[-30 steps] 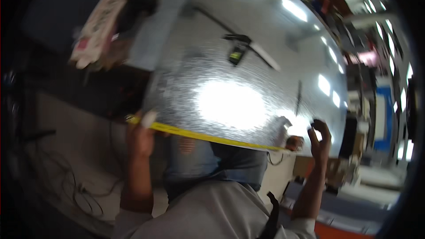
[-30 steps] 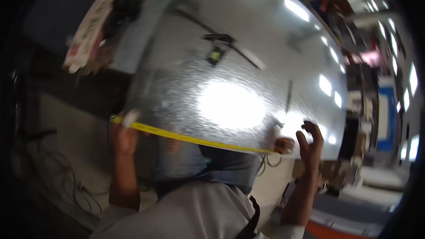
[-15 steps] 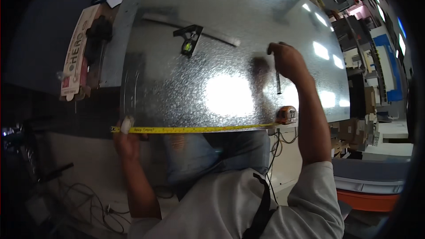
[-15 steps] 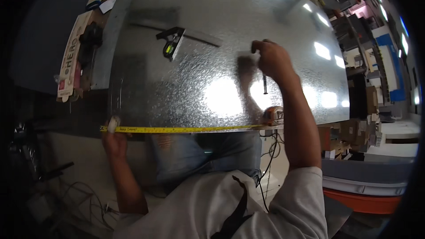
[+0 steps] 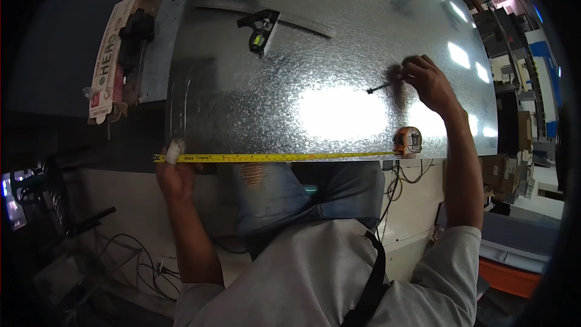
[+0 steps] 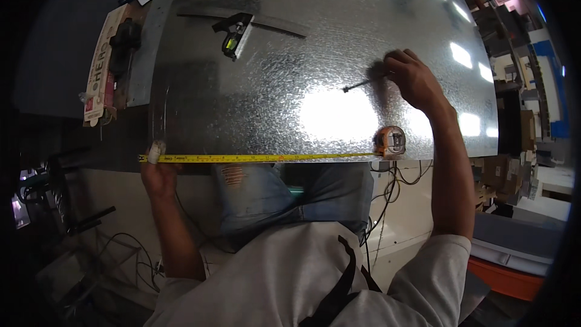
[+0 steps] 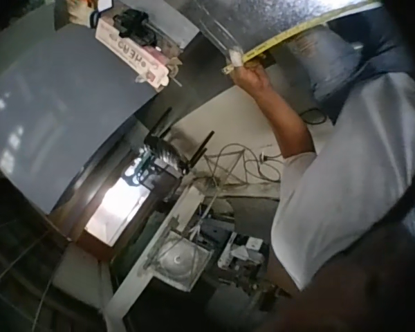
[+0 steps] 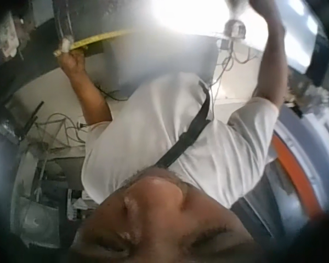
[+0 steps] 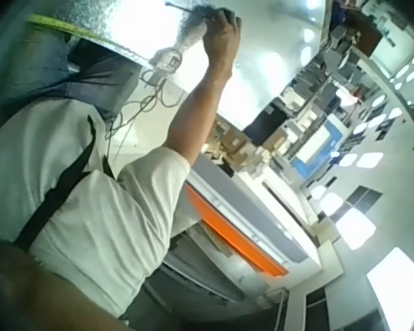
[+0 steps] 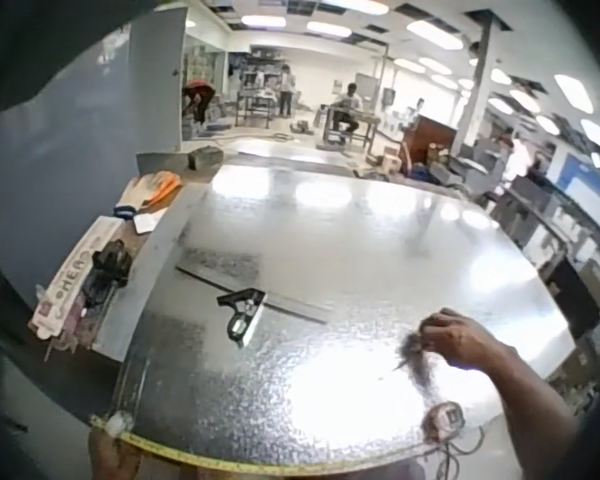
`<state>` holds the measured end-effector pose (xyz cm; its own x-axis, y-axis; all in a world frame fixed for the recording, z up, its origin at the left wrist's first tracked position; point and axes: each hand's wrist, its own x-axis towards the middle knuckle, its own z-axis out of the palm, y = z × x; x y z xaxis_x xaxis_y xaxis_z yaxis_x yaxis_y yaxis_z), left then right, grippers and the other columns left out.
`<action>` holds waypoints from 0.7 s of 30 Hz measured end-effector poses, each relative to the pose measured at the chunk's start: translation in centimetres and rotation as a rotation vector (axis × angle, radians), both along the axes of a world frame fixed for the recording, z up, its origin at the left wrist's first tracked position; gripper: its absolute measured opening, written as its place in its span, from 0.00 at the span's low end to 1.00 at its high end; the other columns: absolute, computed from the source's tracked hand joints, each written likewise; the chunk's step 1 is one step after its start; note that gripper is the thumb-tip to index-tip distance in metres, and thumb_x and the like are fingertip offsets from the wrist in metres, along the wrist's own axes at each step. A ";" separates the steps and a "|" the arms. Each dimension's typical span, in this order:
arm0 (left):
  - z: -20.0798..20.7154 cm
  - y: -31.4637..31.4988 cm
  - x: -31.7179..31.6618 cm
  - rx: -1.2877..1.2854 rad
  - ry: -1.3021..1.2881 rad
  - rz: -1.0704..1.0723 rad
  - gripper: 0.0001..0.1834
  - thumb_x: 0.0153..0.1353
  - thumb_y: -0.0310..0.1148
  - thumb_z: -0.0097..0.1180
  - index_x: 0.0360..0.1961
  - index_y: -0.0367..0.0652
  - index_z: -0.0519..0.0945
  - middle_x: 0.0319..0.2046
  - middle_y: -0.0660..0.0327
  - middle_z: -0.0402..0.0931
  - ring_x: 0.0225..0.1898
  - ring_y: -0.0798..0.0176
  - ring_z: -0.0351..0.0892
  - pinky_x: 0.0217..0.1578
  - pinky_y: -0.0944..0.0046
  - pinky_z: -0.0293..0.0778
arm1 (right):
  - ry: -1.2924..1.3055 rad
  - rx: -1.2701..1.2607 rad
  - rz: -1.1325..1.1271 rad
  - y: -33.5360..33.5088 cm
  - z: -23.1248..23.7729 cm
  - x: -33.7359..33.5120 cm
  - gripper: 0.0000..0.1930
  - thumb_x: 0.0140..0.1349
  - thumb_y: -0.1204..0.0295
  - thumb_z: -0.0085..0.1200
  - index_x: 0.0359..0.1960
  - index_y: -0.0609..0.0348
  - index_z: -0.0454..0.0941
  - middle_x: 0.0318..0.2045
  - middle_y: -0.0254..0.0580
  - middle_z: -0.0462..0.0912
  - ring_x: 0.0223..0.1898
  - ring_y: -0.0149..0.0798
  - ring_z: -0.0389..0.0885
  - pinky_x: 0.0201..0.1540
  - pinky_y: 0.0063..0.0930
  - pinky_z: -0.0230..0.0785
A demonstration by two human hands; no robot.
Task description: Measuring a metal sheet using a tape measure and a combination square and marking it with a scribe.
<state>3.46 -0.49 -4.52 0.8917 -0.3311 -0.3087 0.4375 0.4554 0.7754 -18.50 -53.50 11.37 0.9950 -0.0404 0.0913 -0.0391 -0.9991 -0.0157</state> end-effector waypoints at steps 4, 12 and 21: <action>-0.3 0.3 0.2 -0.004 0.006 -0.021 0.14 0.70 0.32 0.58 0.53 0.36 0.77 0.42 0.56 0.81 0.35 0.57 0.85 0.28 0.54 0.84 | 0.056 0.113 -0.267 0.7 2.7 -1.2 0.09 0.68 0.80 0.58 0.47 0.57 0.83 0.39 0.38 0.85 0.45 0.38 0.82 0.43 0.32 0.76; -1.1 0.5 0.0 0.224 -0.102 0.039 0.14 0.70 0.31 0.58 0.53 0.36 0.77 0.41 0.57 0.81 0.34 0.60 0.85 0.27 0.56 0.85 | -0.727 1.456 -0.092 8.7 3.2 -1.0 0.13 0.76 0.71 0.50 0.57 0.63 0.77 0.42 0.46 0.83 0.40 0.32 0.80 0.39 0.29 0.75; -1.1 1.4 0.6 -0.036 -0.004 -0.047 0.13 0.75 0.33 0.54 0.54 0.37 0.79 0.45 0.58 0.82 0.38 0.65 0.84 0.32 0.65 0.83 | -0.073 1.337 -0.397 17.0 -1.9 4.0 0.09 0.73 0.66 0.60 0.37 0.58 0.78 0.28 0.32 0.83 0.31 0.25 0.81 0.35 0.22 0.73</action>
